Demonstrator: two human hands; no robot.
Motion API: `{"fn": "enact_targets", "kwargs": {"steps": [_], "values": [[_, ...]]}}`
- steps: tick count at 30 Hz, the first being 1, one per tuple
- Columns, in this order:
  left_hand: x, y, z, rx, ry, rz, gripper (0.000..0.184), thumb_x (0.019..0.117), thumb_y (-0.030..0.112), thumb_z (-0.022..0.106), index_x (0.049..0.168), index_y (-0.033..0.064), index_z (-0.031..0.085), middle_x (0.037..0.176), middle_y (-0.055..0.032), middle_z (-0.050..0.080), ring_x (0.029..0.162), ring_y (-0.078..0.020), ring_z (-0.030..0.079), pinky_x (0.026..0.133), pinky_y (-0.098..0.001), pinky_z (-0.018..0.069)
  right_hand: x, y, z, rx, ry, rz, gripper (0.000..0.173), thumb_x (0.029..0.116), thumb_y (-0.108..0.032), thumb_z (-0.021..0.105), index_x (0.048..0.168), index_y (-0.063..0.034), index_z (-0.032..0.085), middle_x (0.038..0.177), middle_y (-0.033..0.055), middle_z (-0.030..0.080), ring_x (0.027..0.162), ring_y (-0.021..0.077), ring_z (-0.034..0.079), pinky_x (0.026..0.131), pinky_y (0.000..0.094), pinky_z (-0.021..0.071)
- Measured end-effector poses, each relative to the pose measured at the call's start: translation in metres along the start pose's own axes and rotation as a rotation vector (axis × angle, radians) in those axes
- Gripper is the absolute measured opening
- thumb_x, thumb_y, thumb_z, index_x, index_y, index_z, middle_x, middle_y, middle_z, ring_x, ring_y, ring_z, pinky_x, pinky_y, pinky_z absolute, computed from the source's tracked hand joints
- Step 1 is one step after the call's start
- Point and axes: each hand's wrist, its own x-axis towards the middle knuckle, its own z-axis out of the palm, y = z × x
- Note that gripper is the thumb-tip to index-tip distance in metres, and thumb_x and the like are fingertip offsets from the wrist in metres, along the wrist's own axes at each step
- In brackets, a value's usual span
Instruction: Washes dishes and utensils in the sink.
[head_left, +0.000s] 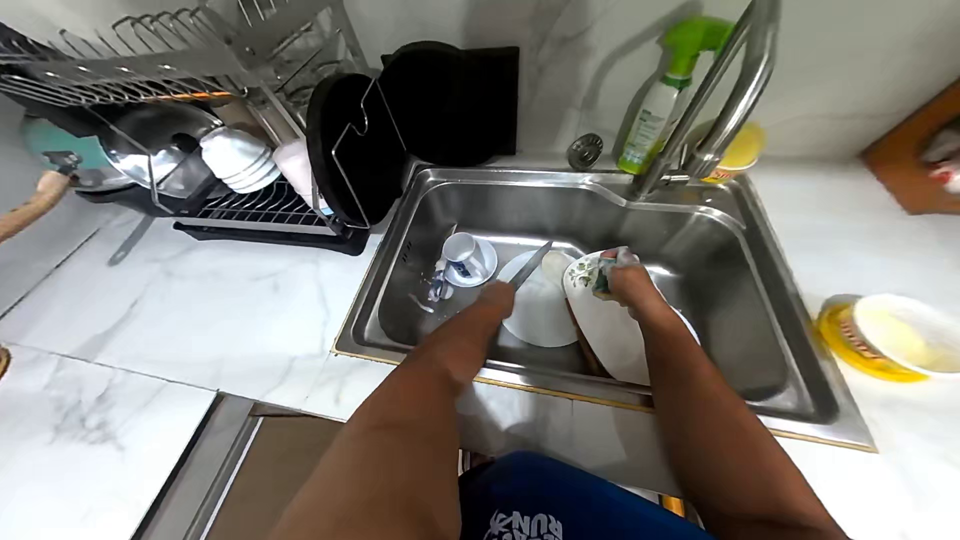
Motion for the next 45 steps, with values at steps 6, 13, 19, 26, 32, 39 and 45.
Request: {"fn": "enact_targets", "kwargs": {"steps": [6,13,19,26,32,39,45], "values": [[-0.002,-0.017,-0.016,-0.165,-0.161,-0.042,0.053,0.1015,0.03,0.064,0.134,-0.0116,0.056,0.134,-0.0327,0.058,0.126,-0.0437,0.057,0.107,-0.0612,0.0424,0.0,0.003,-0.002,0.161,0.09,-0.061,0.031,0.1032,-0.008,0.056,0.133,0.0004,0.055,0.117,0.0252,0.064,0.104,0.035,0.065,0.089,0.0538,0.0535],[-0.077,-0.011,-0.051,-0.967,0.001,-0.028,0.036,0.1062,0.018,0.056,0.138,0.003,0.046,0.078,-0.0052,0.054,0.054,-0.0103,0.053,0.051,-0.0238,0.0487,-0.007,0.0,0.003,0.449,-0.028,-0.157,0.025,0.0997,-0.004,0.063,0.124,-0.0051,0.066,0.114,0.0127,0.068,0.095,0.0194,0.065,0.082,0.0386,0.0559],[-0.081,0.039,-0.038,-0.82,0.453,0.107,0.045,0.1087,0.039,0.045,0.125,0.001,0.062,0.094,-0.0178,0.064,0.076,-0.0271,0.061,0.073,-0.0462,0.0537,-0.023,-0.017,0.032,1.096,-0.196,-0.104,0.037,0.1085,-0.005,0.04,0.145,-0.0094,0.045,0.114,0.0119,0.065,0.091,0.0192,0.067,0.08,0.0371,0.0587],[-0.086,0.073,-0.029,-0.802,0.284,0.273,0.051,0.1081,0.025,0.052,0.153,0.0058,0.038,0.111,-0.0205,0.065,0.069,-0.0232,0.065,0.065,-0.0396,0.0582,-0.035,-0.031,0.043,1.279,-0.005,0.063,0.026,0.1111,-0.019,0.036,0.122,-0.0023,0.051,0.096,0.011,0.057,0.078,0.018,0.059,0.066,0.0333,0.0536],[-0.081,0.067,-0.032,-0.748,0.281,0.238,0.053,0.1084,0.03,0.052,0.153,0.0064,0.038,0.101,-0.0183,0.064,0.063,-0.022,0.062,0.062,-0.0385,0.0563,-0.034,-0.027,0.036,1.163,-0.095,0.034,0.027,0.111,-0.016,0.039,0.126,0.0018,0.053,0.102,0.0139,0.061,0.085,0.0193,0.063,0.075,0.0337,0.0561],[-0.093,0.07,-0.031,-0.573,0.284,0.263,0.05,0.1076,0.027,0.053,0.15,0.0023,0.042,0.114,-0.0235,0.065,0.081,-0.0304,0.069,0.075,-0.0474,0.0583,-0.023,-0.021,0.04,0.842,-0.088,-0.055,0.022,0.1027,-0.005,0.058,0.124,0.0018,0.055,0.094,0.0094,0.062,0.073,0.0116,0.059,0.064,0.0254,0.0515],[-0.104,0.083,-0.03,-0.369,0.374,0.26,0.046,0.1069,0.027,0.051,0.143,-0.001,0.05,0.128,-0.0256,0.065,0.123,-0.0392,0.063,0.106,-0.0562,0.0479,-0.017,-0.028,0.051,0.671,0.193,-0.057,0.022,0.0964,-0.01,0.07,0.111,0.0048,0.065,0.093,0.0162,0.066,0.078,0.021,0.062,0.07,0.038,0.0535]]}}
